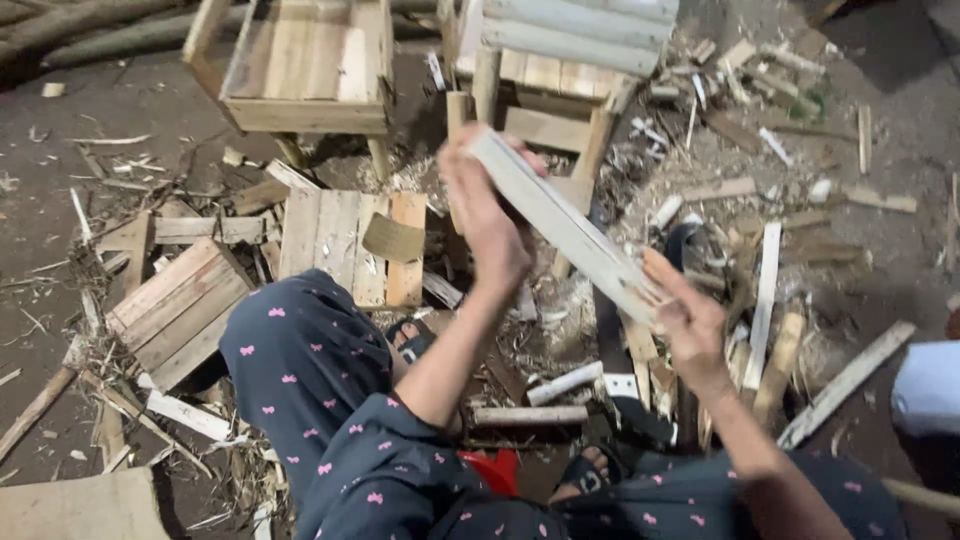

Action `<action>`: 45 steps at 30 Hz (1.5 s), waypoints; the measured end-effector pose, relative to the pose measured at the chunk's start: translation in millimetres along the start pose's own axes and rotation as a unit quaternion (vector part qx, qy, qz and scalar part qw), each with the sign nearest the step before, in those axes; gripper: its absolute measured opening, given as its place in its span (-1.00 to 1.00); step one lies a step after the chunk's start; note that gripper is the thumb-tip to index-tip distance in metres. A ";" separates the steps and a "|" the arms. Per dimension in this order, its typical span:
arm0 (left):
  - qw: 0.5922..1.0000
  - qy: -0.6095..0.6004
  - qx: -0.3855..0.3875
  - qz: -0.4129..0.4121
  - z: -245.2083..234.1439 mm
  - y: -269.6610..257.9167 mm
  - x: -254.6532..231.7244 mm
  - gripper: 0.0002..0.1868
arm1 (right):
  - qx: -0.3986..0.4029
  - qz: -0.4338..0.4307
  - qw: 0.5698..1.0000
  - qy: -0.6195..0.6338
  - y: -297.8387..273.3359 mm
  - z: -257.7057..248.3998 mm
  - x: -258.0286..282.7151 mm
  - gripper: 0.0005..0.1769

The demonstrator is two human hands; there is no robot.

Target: The person sands a white wooden dowel with sandpaper while sitting on the floor. They then place the dowel into a wooden chair frame to check the fit.

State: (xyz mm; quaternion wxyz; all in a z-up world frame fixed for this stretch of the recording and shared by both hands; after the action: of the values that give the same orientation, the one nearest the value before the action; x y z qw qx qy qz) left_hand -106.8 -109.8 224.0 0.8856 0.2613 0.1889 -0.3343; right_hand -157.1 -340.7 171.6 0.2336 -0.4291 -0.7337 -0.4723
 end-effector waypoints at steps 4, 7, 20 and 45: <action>0.956 -0.009 -0.239 -0.168 -44.5 12.5 37.6 -0.72 | -0.015 0.161 0.950 0.268 1.6 -3.6 -9.1 -0.05; 0.923 -0.027 -0.305 -0.234 -68.7 13.1 66.7 -0.76 | 0.000 0.137 0.941 0.309 8.3 -1.6 1.3 0.04; 0.836 -0.006 -0.447 -0.319 -142.0 -3.6 145.7 -0.70 | 0.012 0.104 0.988 0.113 27.6 10.0 35.2 -0.02; 0.929 0.190 -0.275 -0.158 -181.0 -4.7 86.7 -0.74 | 0.236 0.297 0.909 -0.171 8.0 117.0 -28.8 -0.53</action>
State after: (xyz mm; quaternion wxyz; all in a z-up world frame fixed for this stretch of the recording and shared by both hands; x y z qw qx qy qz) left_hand -77.8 -49.0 34.9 0.8060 0.0333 0.4770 -0.3489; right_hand -127.9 -246.5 102.0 0.3284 -0.6341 -0.6909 -0.1130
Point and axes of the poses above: each hand's wrist, its own y-axis towards the middle knuckle, its own z-axis out of the palm, x = y × z, the point moved 3 cm from there along y, towards the middle knuckle, and after that the axes turned 8 degrees about -x, right-handed, at the moved point
